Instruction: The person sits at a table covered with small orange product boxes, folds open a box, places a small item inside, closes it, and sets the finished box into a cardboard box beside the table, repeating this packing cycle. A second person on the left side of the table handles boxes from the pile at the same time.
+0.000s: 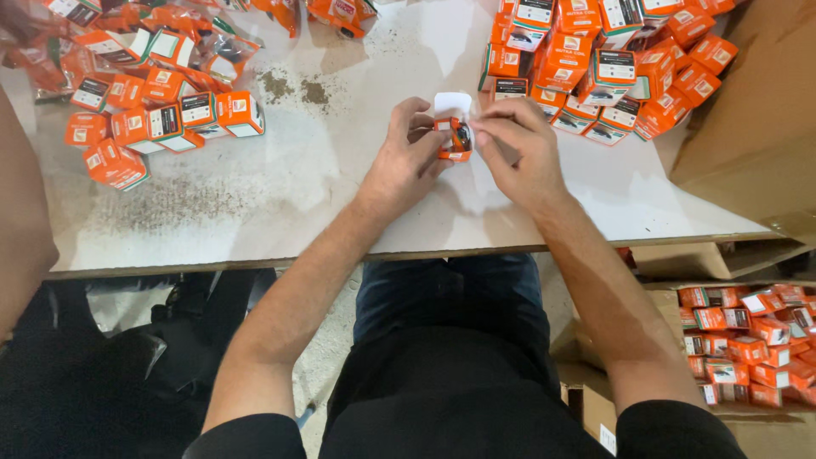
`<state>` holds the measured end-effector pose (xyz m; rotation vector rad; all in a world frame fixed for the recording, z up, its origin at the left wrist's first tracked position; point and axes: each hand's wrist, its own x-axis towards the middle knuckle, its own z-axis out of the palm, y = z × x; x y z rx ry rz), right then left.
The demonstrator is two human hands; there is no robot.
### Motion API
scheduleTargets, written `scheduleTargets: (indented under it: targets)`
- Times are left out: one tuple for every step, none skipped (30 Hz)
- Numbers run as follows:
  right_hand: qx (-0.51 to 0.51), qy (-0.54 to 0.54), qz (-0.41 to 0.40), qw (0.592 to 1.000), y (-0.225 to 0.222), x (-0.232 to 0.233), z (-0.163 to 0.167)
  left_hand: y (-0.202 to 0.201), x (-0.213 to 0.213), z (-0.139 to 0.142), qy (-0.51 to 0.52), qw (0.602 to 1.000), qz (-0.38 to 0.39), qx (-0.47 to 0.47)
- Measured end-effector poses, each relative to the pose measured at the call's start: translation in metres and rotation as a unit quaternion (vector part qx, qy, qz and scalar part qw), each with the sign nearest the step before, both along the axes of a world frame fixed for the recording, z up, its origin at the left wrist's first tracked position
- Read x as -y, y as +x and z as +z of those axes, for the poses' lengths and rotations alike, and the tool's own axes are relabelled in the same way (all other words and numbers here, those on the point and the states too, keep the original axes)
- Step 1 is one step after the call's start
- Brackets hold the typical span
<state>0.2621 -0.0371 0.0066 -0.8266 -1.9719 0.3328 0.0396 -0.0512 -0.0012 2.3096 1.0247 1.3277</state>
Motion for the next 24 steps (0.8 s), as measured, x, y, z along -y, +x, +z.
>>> scheduleTargets:
  targets:
    - [0.007, 0.003, 0.031, 0.999, -0.002, 0.000, 0.001, 0.000, -0.002, -0.001, -0.009, 1.000, -0.012, 0.008]
    - [0.015, 0.005, 0.062, 0.998, -0.004, 0.000, 0.001, 0.000, -0.004, -0.002, -0.019, 0.999, -0.024, 0.016]
    - [0.013, -0.005, 0.059, 0.998, -0.006, 0.000, 0.000, -0.002, -0.004, -0.002, -0.017, 1.000, -0.024, 0.004]
    - [0.011, -0.015, 0.055, 0.998, -0.008, -0.001, -0.001, -0.004, -0.004, -0.003, -0.015, 1.000, -0.025, -0.008]
    - [0.010, -0.024, 0.049, 0.998, -0.009, -0.001, -0.002, -0.004, -0.005, -0.003, -0.012, 0.999, -0.027, -0.019]
    - [0.006, -0.061, 0.042, 0.997, -0.009, -0.002, -0.004, -0.005, -0.006, -0.003, -0.013, 0.999, -0.027, -0.018]
    - [0.002, -0.098, 0.036, 0.995, -0.010, -0.003, -0.006, -0.005, -0.006, -0.003, -0.013, 0.999, -0.026, -0.016]
    - [-0.002, -0.135, 0.030, 0.990, -0.010, -0.004, -0.008, -0.004, -0.006, -0.003, -0.014, 0.999, -0.025, -0.014]
    - [-0.046, -0.204, 0.032, 0.977, -0.011, -0.007, -0.009, -0.004, -0.006, -0.004, -0.010, 0.999, -0.029, -0.019]
    - [-0.089, -0.271, 0.033, 0.958, -0.012, -0.009, -0.010, -0.003, -0.006, -0.005, -0.005, 0.999, -0.033, -0.024]
    - [-0.132, -0.338, 0.035, 0.931, -0.012, -0.011, -0.010, -0.003, -0.006, -0.006, -0.001, 0.999, -0.037, -0.028]
    - [-0.092, -0.298, 0.034, 0.950, -0.011, -0.012, -0.008, -0.002, -0.006, -0.007, -0.016, 0.999, -0.034, -0.022]
    - [-0.052, -0.257, 0.034, 0.964, -0.008, -0.013, -0.006, -0.001, -0.006, -0.008, -0.031, 0.999, -0.030, -0.016]
    - [-0.012, -0.217, 0.035, 0.976, -0.006, -0.012, -0.004, 0.000, -0.005, -0.009, -0.047, 0.998, -0.026, -0.010]
    - [0.004, -0.160, 0.062, 0.985, -0.005, -0.011, -0.002, 0.000, -0.005, -0.009, -0.067, 0.997, -0.026, 0.004]
    - [0.019, -0.103, 0.090, 0.990, -0.002, -0.011, 0.001, 0.001, -0.005, -0.010, -0.085, 0.996, -0.025, 0.017]
    - [0.033, -0.045, 0.117, 0.992, -0.002, -0.010, 0.003, 0.001, -0.005, -0.010, -0.104, 0.994, -0.025, 0.030]
    - [0.032, -0.047, 0.125, 0.990, -0.002, -0.009, 0.004, 0.000, -0.005, -0.010, -0.105, 0.994, -0.015, 0.023]
    - [0.032, -0.049, 0.132, 0.989, -0.003, -0.008, 0.004, -0.001, -0.005, -0.010, -0.107, 0.994, -0.007, 0.016]
    - [0.031, -0.051, 0.137, 0.989, -0.003, -0.007, 0.005, -0.001, -0.005, -0.010, -0.108, 0.994, -0.001, 0.009]
    - [0.030, -0.072, 0.106, 0.991, -0.004, -0.006, 0.004, -0.001, -0.005, -0.009, -0.108, 0.994, -0.014, 0.020]
    - [0.029, -0.092, 0.075, 0.992, -0.007, -0.006, 0.003, -0.001, -0.006, -0.009, -0.107, 0.993, -0.028, 0.030]
    - [0.028, -0.113, 0.044, 0.992, -0.008, -0.005, 0.003, -0.001, -0.006, -0.009, -0.107, 0.993, -0.042, 0.041]
    - [0.035, -0.088, 0.062, 0.994, -0.008, -0.005, 0.004, -0.001, -0.005, -0.009, -0.113, 0.992, -0.035, 0.037]
